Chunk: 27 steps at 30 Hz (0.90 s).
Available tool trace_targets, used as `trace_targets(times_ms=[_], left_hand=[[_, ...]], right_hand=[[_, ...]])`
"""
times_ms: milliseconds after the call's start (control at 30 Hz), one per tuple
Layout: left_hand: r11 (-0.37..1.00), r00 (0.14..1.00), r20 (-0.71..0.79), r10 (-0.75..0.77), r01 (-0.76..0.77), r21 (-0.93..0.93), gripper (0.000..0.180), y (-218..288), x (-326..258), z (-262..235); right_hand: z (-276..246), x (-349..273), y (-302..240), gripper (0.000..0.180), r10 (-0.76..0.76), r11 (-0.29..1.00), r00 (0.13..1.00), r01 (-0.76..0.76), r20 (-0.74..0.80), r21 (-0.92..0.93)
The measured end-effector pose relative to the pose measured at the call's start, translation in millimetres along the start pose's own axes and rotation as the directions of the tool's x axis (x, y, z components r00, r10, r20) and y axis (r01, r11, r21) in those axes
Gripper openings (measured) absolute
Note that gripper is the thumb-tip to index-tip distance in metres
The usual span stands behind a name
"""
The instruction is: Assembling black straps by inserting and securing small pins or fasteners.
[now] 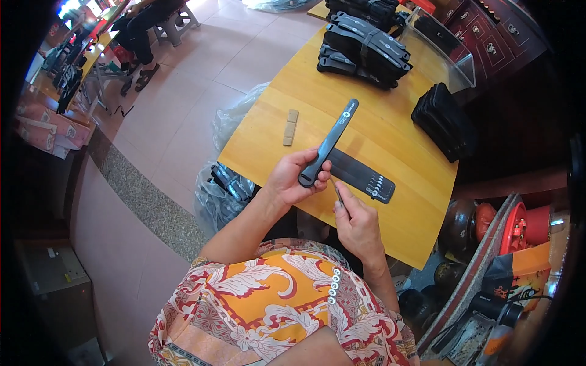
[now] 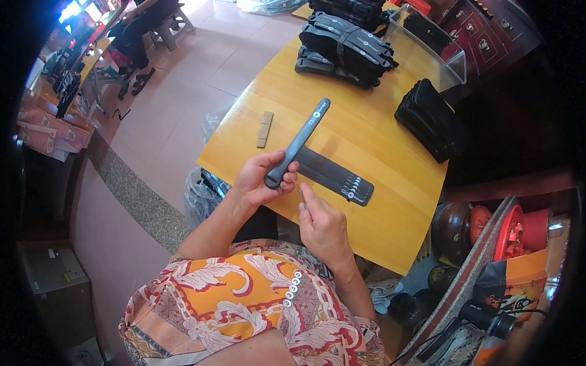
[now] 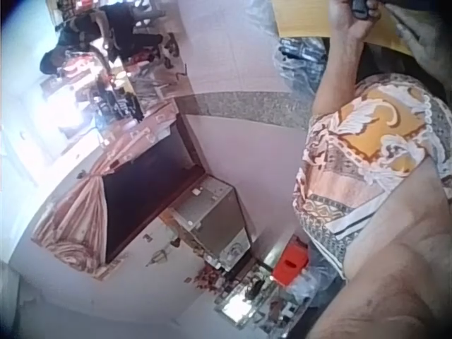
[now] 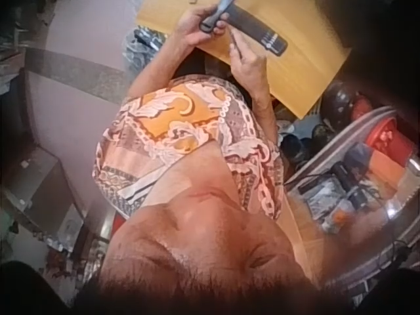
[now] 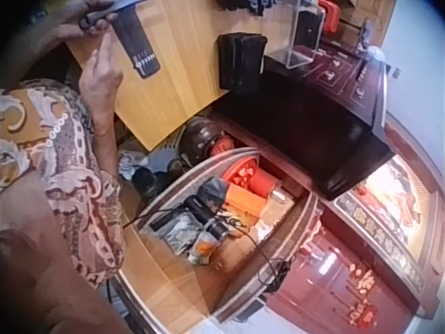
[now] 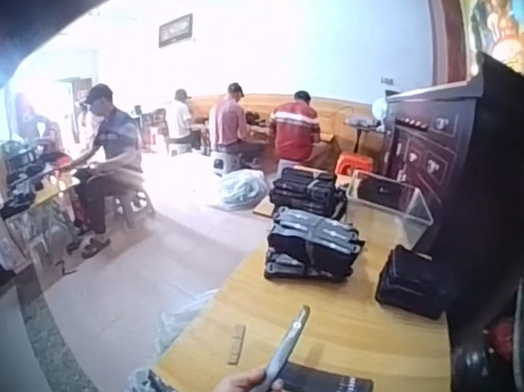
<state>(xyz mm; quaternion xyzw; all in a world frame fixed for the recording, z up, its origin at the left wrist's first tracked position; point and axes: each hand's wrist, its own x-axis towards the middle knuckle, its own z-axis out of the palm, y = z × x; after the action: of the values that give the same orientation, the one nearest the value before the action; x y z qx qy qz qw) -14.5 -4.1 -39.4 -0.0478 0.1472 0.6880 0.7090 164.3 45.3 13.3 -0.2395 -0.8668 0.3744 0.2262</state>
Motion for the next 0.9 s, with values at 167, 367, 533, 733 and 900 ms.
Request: trace_targets(times_ms=[167, 367, 533, 733, 900], left_hand=[[0.999, 0.997, -0.082, 0.014, -0.011, 0.037, 0.034, -3.4, -1.4, -5.2], [0.999, 1.000, 0.012, 0.014, -0.015, 0.032, 0.034, -3.8, -5.3, -6.8], [0.999, 1.000, -0.004, 0.027, -0.027, 0.046, 0.035, -4.3, -4.9, -4.7], [0.993, 0.998, -0.036, 0.059, -0.055, 0.102, 0.034, -5.3, -5.8, 1.0], [0.984, 0.995, -0.051, 0.082, -0.072, 0.160, 0.032, -5.9, -5.8, 1.2]], right_hand=[[5.6, -3.4, -11.3, 0.033, -0.071, 0.981, 0.997, 0.073, 0.016, -0.182], [7.6, -4.3, -15.6, 0.028, -0.080, 0.962, 0.997, 0.081, 0.018, -0.260], [8.3, -0.2, -16.0, 0.026, -0.075, 0.958, 0.997, 0.070, -0.006, -0.277], [8.8, 1.3, -15.6, 0.024, -0.048, 0.956, 0.999, 0.043, -0.010, -0.292], [7.6, 0.6, -14.9, 0.023, -0.031, 0.954, 0.999, 0.031, 0.005, -0.298]])
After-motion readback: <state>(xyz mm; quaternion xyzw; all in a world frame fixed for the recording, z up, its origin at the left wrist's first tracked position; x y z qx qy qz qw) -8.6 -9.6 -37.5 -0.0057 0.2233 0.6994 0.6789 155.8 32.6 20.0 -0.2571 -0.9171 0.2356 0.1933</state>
